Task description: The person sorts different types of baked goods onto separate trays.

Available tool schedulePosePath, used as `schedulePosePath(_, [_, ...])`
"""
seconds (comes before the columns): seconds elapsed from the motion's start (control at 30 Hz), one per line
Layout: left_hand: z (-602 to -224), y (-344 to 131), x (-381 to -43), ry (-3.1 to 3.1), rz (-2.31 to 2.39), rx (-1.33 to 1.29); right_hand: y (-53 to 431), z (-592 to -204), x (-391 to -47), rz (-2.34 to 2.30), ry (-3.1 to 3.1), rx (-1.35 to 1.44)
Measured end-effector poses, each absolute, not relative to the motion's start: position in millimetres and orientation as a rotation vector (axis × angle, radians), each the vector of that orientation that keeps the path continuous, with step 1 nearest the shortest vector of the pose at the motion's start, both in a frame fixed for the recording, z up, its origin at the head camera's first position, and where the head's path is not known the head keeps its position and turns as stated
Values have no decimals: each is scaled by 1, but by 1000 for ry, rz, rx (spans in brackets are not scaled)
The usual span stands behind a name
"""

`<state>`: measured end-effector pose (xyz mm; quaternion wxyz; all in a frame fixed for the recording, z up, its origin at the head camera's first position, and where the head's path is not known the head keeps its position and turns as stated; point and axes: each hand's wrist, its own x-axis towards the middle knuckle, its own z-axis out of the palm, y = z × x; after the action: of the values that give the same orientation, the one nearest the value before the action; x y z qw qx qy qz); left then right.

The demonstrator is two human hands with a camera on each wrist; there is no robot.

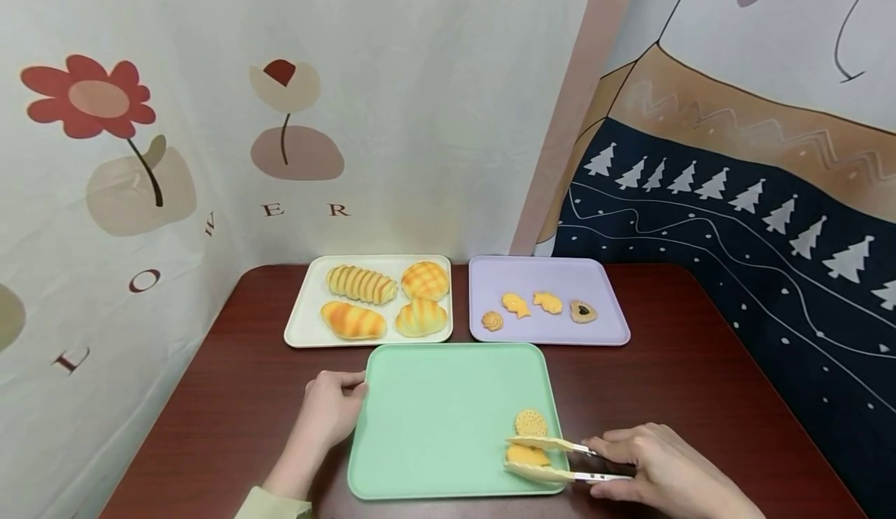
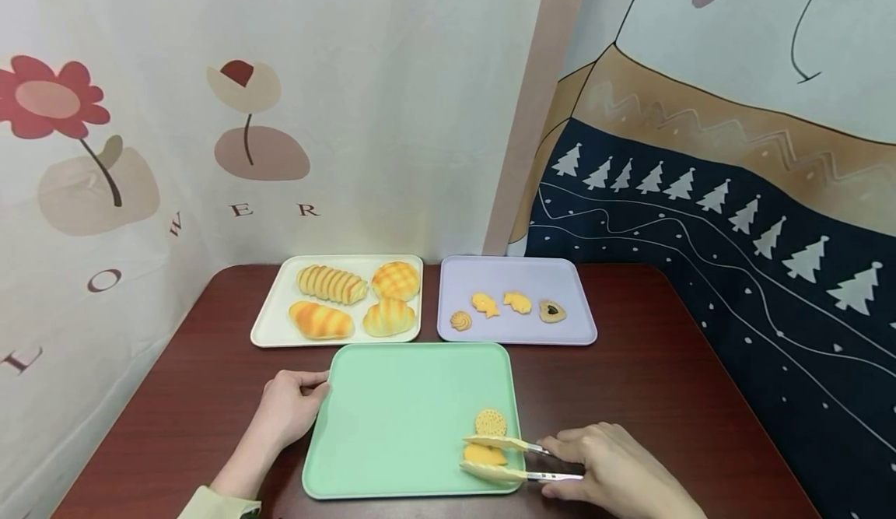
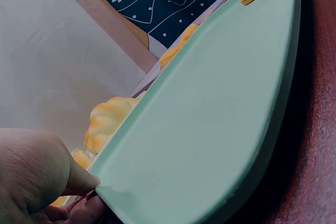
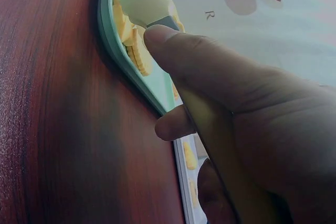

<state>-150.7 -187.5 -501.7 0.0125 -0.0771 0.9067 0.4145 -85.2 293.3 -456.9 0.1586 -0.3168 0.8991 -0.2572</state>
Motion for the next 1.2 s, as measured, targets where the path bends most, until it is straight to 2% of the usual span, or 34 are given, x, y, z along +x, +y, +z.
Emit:
schedulePosePath(0.57, [-501,-188,-151,2827,1290,-237,288,-452,-89,-902,2673,-1024])
schedulePosePath(1.2, [-502,-188,-151,2835,1289,-214,302,-443,-109,-950,2884,-1021])
